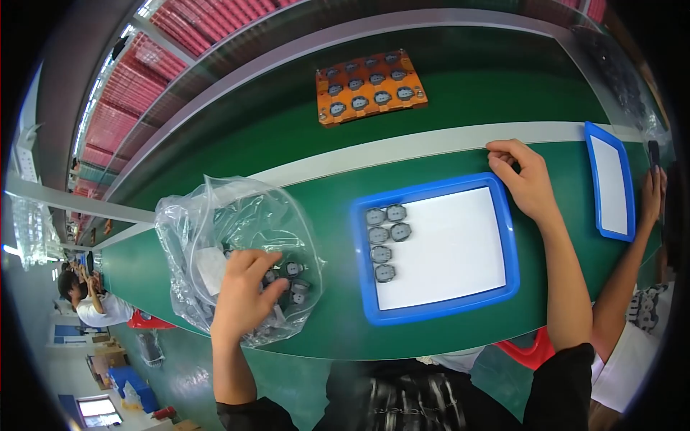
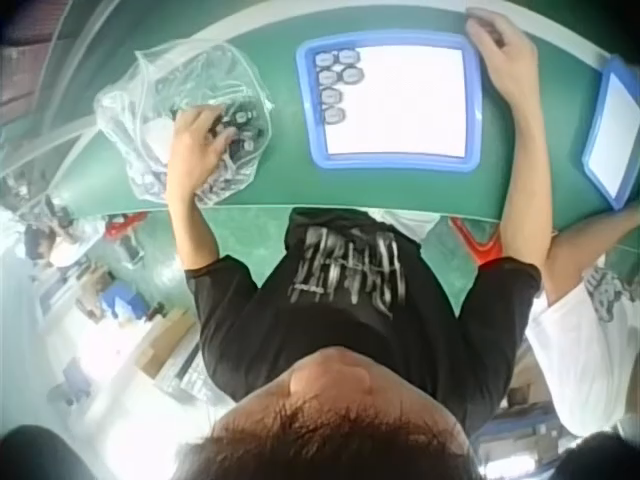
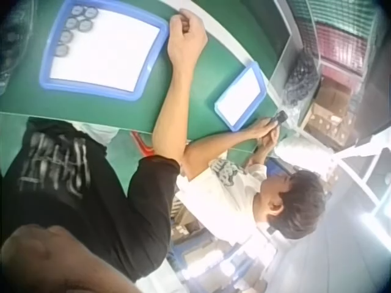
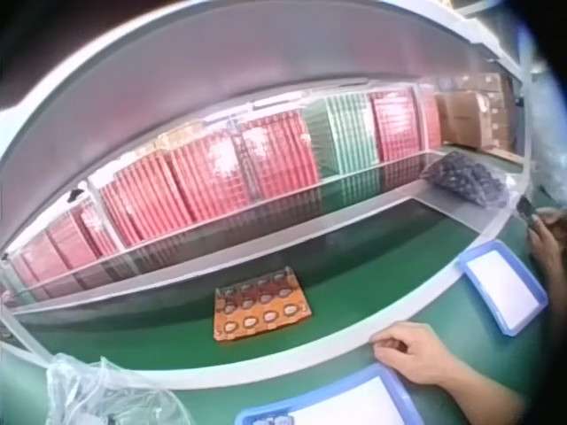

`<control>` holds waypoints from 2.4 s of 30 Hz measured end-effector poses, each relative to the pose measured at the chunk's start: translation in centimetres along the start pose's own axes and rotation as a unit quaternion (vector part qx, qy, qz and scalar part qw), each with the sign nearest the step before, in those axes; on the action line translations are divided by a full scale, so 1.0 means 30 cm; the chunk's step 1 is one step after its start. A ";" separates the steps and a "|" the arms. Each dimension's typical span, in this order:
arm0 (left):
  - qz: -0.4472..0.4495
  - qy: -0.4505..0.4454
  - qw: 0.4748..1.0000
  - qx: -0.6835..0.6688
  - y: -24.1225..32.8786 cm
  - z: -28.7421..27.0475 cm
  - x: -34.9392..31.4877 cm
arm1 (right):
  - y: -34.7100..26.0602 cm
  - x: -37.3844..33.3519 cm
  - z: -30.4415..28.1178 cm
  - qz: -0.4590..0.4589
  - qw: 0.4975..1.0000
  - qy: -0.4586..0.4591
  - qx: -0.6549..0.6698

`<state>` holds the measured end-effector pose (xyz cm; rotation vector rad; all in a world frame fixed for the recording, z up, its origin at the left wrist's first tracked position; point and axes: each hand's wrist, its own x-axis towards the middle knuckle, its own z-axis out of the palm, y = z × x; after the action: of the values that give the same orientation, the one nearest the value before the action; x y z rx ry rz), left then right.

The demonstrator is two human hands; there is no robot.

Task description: The person places small grey electronic components by hand from a plastic bag into a blue tray grid.

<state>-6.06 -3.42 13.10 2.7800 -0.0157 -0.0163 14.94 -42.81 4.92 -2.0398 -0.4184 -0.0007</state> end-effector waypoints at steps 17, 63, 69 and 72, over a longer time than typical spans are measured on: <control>0.257 0.010 0.964 -0.071 0.418 0.162 0.048 | 0.029 -0.018 -0.122 0.008 1.000 0.002 -0.007; 0.117 0.047 0.986 -0.111 0.629 0.173 0.123 | 0.131 -0.065 -0.425 0.016 1.000 -0.006 -0.010; 0.016 0.024 0.999 0.021 0.513 0.180 0.091 | 0.142 -0.068 -0.460 0.006 1.000 -0.012 -0.003; 0.028 0.053 0.993 0.102 0.502 0.145 0.091 | 0.163 -0.069 -0.487 0.005 1.000 -0.008 -0.005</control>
<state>-3.54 -19.07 14.33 2.9801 -0.0733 0.1572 16.98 -58.01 7.53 -2.0534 -0.4196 0.0196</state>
